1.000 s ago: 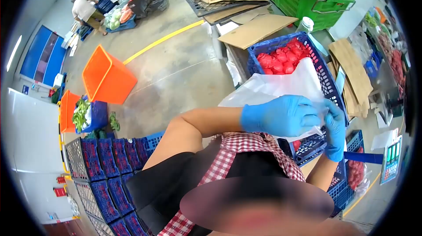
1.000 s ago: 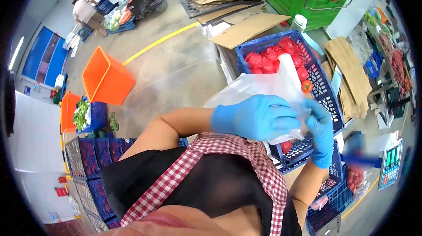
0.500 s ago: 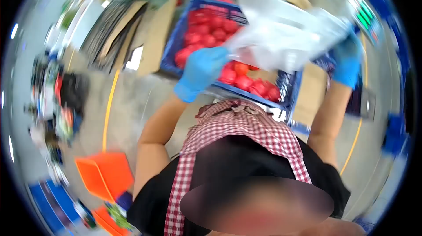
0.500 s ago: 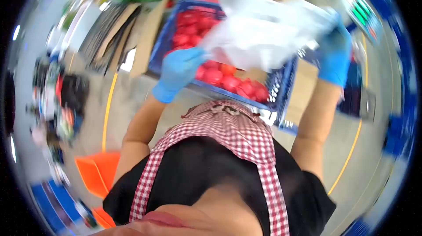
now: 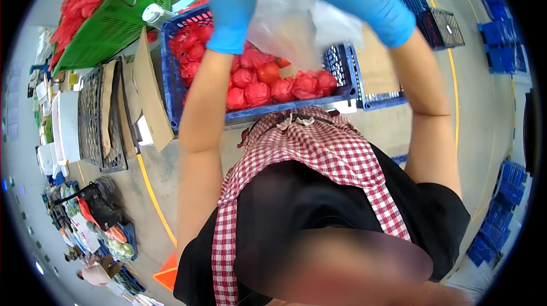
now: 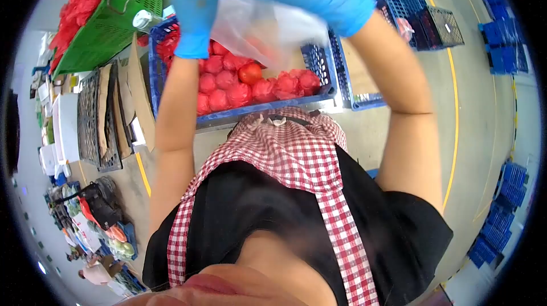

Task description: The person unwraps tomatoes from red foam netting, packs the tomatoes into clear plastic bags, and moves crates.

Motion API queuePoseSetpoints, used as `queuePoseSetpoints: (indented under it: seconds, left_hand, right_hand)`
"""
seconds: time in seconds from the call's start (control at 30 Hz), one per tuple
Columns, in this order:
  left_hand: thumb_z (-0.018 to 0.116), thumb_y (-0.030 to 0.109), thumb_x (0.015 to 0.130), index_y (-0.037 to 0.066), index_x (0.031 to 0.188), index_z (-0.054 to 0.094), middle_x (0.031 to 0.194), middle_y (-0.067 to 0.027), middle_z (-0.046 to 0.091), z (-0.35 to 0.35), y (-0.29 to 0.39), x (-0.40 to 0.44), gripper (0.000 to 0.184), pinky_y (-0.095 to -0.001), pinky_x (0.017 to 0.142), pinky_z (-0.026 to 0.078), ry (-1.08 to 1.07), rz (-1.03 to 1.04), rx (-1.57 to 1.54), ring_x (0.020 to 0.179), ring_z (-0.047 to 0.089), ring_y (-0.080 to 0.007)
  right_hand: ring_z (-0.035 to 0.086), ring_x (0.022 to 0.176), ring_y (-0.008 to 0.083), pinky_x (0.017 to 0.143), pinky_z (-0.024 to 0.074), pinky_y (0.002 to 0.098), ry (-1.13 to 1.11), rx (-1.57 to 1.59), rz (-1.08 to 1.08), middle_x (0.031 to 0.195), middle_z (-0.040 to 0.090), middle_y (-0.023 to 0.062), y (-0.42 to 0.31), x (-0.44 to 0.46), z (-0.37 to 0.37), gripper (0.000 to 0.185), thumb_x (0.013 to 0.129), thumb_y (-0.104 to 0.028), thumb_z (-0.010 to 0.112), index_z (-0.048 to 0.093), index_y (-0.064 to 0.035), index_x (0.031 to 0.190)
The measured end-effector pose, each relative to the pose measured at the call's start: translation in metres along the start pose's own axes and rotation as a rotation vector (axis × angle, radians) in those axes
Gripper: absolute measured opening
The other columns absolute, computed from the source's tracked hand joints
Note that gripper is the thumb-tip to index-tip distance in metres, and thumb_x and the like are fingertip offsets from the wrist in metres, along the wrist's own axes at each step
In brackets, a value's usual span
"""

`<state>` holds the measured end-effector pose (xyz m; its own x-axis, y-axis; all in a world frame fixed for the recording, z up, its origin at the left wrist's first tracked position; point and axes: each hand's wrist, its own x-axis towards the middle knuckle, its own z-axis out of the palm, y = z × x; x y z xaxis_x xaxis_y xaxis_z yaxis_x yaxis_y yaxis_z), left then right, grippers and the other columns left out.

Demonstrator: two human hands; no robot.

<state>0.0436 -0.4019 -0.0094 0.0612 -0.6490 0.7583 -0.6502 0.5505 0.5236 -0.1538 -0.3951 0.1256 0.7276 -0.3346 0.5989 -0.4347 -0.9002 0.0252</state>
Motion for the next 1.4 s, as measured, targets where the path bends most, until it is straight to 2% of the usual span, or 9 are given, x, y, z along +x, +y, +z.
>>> queuePoseSetpoints:
  seconds: [0.13, 0.23, 0.37, 0.47, 0.57, 0.7, 0.93, 1.17, 1.4]
  left_hand:
    - [0.047, -0.014, 0.064, 0.006, 0.114, 0.062, 0.116, -0.0143, 0.057, -0.013, 0.030, 0.044, 0.057, -0.0317, 0.093, 0.046, 0.197, 0.174, -0.105, 0.105, 0.057, -0.0279]
    - [0.048, -0.014, 0.063, 0.004, 0.109, 0.064, 0.110, -0.0147, 0.059, -0.011, 0.051, 0.063, 0.052, -0.0319, 0.085, 0.050, 0.399, 0.301, 0.097, 0.103, 0.058, -0.0268]
    - [0.051, -0.008, 0.065, 0.006, 0.111, 0.063, 0.108, -0.0144, 0.060, -0.009, 0.018, 0.056, 0.050, -0.0326, 0.085, 0.048, 0.189, 0.479, 0.209, 0.101, 0.058, -0.0292]
    - [0.063, 0.016, 0.078, 0.002, 0.112, 0.058, 0.098, -0.0101, 0.063, 0.031, -0.046, 0.008, 0.037, -0.0299, 0.080, 0.049, 0.207, -0.289, -0.056, 0.089, 0.060, -0.0213]
    - [0.072, 0.044, 0.071, 0.002, 0.120, 0.051, 0.104, -0.0202, 0.061, 0.019, -0.045, -0.066, 0.068, -0.0386, 0.080, 0.047, -0.590, -0.670, -0.102, 0.094, 0.061, -0.0321]
    - [0.071, 0.061, 0.061, 0.019, 0.128, 0.050, 0.134, -0.0160, 0.042, 0.057, -0.014, -0.161, 0.081, -0.0494, 0.096, 0.039, -0.994, -0.116, 0.464, 0.122, 0.035, -0.0454]
    - [0.078, 0.046, 0.056, 0.013, 0.122, 0.055, 0.131, -0.0138, 0.042, 0.078, -0.032, -0.133, 0.077, -0.0471, 0.097, 0.040, -1.248, -0.362, 0.414, 0.122, 0.034, -0.0419]
    - [0.077, 0.025, 0.052, 0.001, 0.113, 0.059, 0.122, -0.0121, 0.051, -0.004, 0.012, -0.088, 0.068, -0.0363, 0.096, 0.041, -0.798, -0.977, -1.156, 0.114, 0.051, -0.0229]
    - [0.079, 0.029, 0.052, 0.002, 0.121, 0.052, 0.125, -0.0099, 0.050, -0.011, 0.083, -0.062, 0.078, -0.0342, 0.097, 0.041, -0.536, -0.587, -1.505, 0.115, 0.049, -0.0208]
  right_hand:
    - [0.060, 0.080, 0.0306, 0.070, 0.0495, 0.0352, 0.033, -0.393, 0.321, 0.089, 0.063, 0.0122, 0.074, -0.018, 0.008, 0.022, 0.070, -0.006, 0.062, 0.065, -0.0081, 0.092]
    - [0.058, 0.077, 0.0180, 0.067, 0.0466, 0.0293, 0.699, -0.112, 0.061, 0.082, 0.061, 0.0065, 0.117, -0.027, -0.008, 0.026, 0.075, 0.010, 0.048, 0.064, -0.0017, 0.092]
    - [0.057, 0.075, 0.0113, 0.066, 0.0453, 0.0232, 0.674, 0.509, 0.779, 0.086, 0.064, 0.0049, 0.106, -0.035, -0.012, 0.025, 0.083, 0.004, 0.046, 0.064, 0.0019, 0.100]
    - [0.056, 0.071, 0.0100, 0.062, 0.0441, 0.0213, 0.641, 0.287, 0.782, 0.085, 0.064, 0.0052, 0.120, -0.060, -0.013, 0.028, 0.082, 0.005, 0.046, 0.063, 0.0037, 0.103]
    - [0.053, 0.063, 0.0074, 0.053, 0.0406, 0.0202, 0.604, 0.126, 0.860, 0.082, 0.065, 0.0046, 0.125, -0.069, -0.019, 0.030, 0.079, 0.006, 0.045, 0.063, 0.0049, 0.104]
    - [0.048, 0.056, 0.0046, 0.046, 0.0354, 0.0196, 0.463, 0.193, 1.043, 0.079, 0.064, 0.0035, 0.134, -0.107, 0.005, 0.032, 0.076, 0.005, 0.046, 0.064, 0.0033, 0.102]
    - [0.062, 0.088, 0.0192, 0.078, 0.0483, 0.0288, -0.073, 0.300, 0.983, 0.097, 0.065, 0.0168, 0.078, -0.089, 0.008, 0.037, 0.070, 0.001, 0.056, 0.061, 0.0061, 0.106]
    - [0.058, 0.084, 0.0100, 0.074, 0.0468, 0.0236, 0.048, 0.743, 1.138, 0.098, 0.063, 0.0060, 0.034, -0.075, 0.010, 0.033, 0.079, -0.003, 0.058, 0.059, 0.0040, 0.111]
    - [0.058, 0.082, 0.0099, 0.073, 0.0482, 0.0231, -0.037, 1.000, 1.006, 0.096, 0.063, 0.0048, -0.029, -0.036, -0.002, 0.027, 0.089, -0.016, 0.055, 0.062, 0.0005, 0.109]
